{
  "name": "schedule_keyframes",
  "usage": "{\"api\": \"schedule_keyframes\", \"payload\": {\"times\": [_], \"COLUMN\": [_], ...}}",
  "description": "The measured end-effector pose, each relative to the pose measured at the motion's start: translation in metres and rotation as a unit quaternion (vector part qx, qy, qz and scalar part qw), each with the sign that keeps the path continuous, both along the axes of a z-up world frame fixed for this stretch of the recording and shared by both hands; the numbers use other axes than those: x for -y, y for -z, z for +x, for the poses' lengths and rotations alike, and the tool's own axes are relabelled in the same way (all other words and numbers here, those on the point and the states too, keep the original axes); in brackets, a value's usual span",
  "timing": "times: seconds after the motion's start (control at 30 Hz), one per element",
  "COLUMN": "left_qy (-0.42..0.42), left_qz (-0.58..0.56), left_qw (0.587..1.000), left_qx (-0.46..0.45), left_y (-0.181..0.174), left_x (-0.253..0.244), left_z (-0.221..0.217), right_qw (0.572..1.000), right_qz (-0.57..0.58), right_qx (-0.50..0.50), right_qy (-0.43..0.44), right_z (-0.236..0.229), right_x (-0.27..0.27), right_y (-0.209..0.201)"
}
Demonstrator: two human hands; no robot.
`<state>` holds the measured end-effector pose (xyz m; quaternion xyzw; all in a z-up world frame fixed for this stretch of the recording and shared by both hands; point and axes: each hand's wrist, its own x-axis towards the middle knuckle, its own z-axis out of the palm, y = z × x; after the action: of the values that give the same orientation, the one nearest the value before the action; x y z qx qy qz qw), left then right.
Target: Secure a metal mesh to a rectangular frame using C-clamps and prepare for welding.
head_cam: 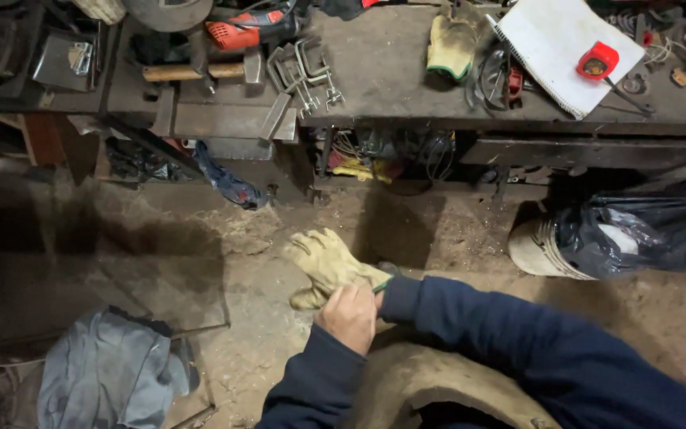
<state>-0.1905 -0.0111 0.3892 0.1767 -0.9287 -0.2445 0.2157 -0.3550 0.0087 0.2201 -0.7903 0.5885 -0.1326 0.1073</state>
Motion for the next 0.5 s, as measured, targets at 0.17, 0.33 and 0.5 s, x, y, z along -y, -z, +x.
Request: {"api": "schedule_keyframes", "payload": {"times": [0.17,0.33,0.5], "left_qy": [-0.008,0.042,0.058], "left_qz": [0.042,0.009,0.028], "left_qw": [0.997,0.998,0.997], "left_qx": [-0.057,-0.046,-0.037], "left_y": [-0.015,-0.005,-0.005], "left_x": [-0.002,-0.006,0.002], "left_z": [-0.005,-0.024,-0.049], "right_qw": [0.999,0.993,0.988], "right_qz": [-0.050,-0.103,-0.155], "right_qx": [0.000,0.047,-0.002], "right_qy": [0.013,0.024,0.014], "right_z": [0.009,0.010,-0.031], "right_x": [0.035,0.033,0.043], "right_y": [-0.119,-0.161,-0.176]}}
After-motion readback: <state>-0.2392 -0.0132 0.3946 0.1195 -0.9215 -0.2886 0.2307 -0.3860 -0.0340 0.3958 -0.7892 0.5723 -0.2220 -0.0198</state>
